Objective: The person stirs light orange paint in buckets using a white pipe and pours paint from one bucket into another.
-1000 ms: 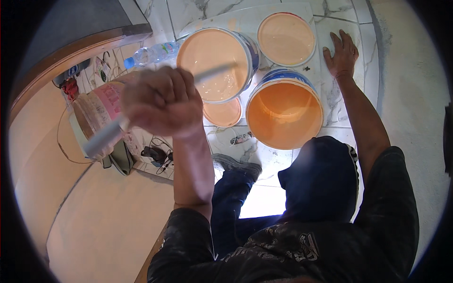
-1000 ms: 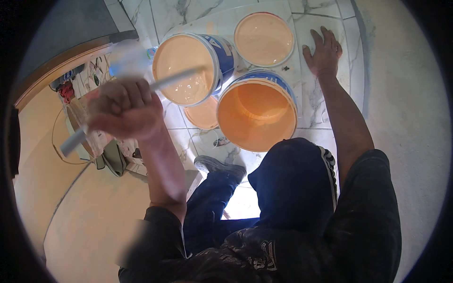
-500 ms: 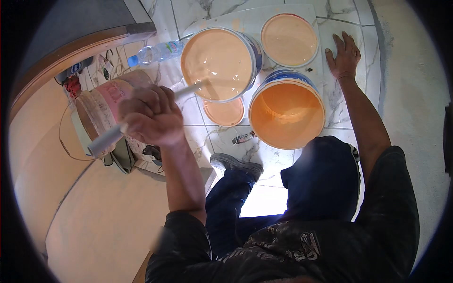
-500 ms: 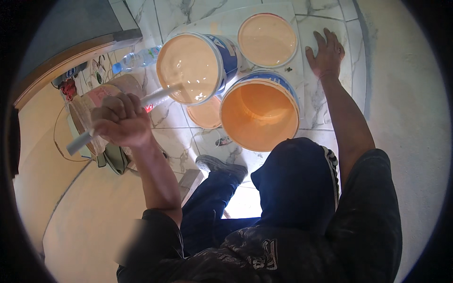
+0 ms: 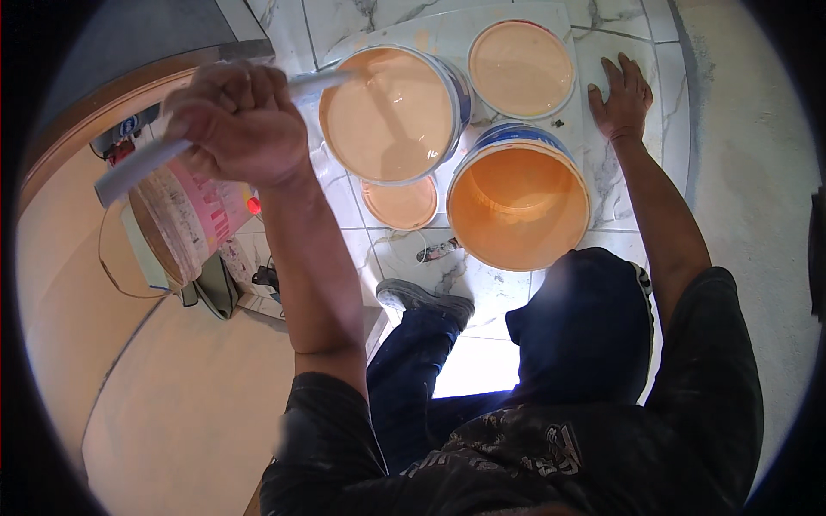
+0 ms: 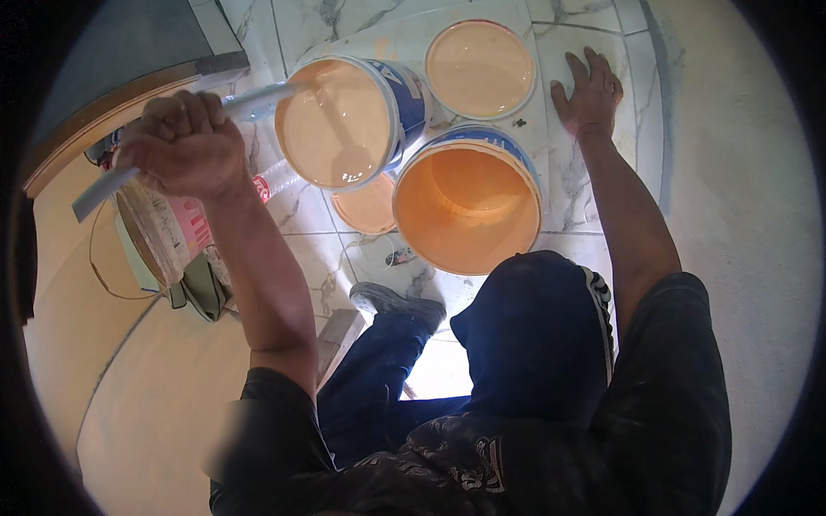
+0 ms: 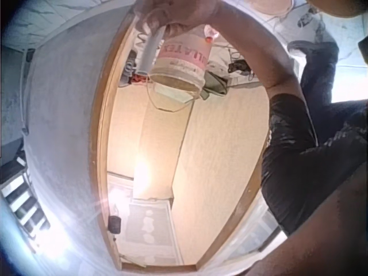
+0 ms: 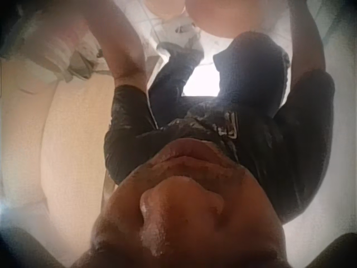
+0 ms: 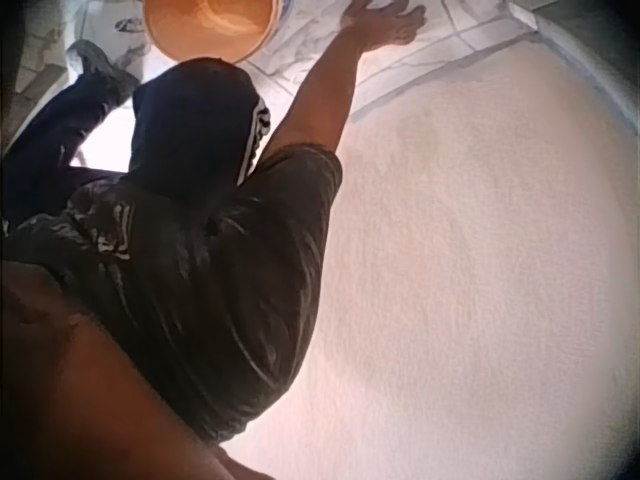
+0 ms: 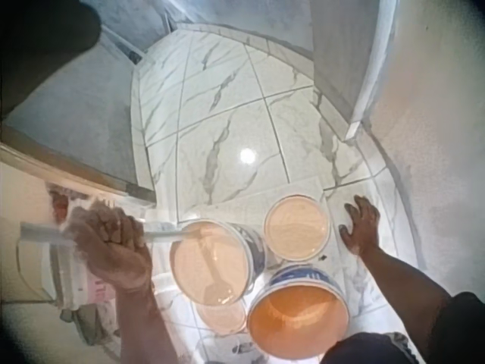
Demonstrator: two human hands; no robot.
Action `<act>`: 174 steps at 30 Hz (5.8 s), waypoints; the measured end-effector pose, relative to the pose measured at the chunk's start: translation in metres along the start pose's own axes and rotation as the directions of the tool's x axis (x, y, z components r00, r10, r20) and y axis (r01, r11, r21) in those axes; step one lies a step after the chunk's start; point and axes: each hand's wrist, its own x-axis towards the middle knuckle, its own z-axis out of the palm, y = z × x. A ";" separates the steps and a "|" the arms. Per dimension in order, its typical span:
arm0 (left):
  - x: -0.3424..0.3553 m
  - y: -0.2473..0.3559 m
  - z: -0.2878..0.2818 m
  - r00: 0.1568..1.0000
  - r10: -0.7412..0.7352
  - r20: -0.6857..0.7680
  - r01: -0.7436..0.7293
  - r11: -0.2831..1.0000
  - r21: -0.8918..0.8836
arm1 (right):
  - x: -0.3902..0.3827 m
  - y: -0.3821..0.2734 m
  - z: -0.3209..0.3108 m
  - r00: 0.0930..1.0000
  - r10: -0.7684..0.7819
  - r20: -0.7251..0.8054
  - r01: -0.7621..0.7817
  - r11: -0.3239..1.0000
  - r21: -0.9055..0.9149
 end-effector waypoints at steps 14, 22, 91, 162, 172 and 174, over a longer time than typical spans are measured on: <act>-0.066 0.033 -0.002 0.978 -0.093 0.185 0.112 0.989 -0.096 | -0.002 0.003 0.000 1.000 0.006 0.005 -0.006 1.000 -0.015; -0.004 0.002 -0.005 0.996 0.059 0.064 -0.066 0.992 0.107 | -0.001 -0.002 0.002 1.000 -0.005 -0.030 0.005 1.000 0.013; -0.021 0.006 0.009 0.995 0.087 -0.042 -0.082 0.991 0.103 | -0.001 -0.002 0.001 0.999 -0.017 -0.036 0.017 1.000 -0.015; -0.004 0.004 0.014 0.997 0.057 -0.043 -0.051 0.990 0.129 | 0.000 -0.002 -0.003 1.000 0.014 0.016 -0.013 1.000 -0.018; -0.072 0.045 -0.033 0.991 -0.093 0.100 0.076 0.984 0.162 | -0.001 0.002 -0.002 1.000 0.014 0.005 -0.014 1.000 -0.022; -0.080 0.048 -0.021 0.982 -0.135 0.133 0.124 0.989 0.086 | -0.001 -0.001 -0.004 1.000 0.012 -0.003 -0.012 1.000 -0.014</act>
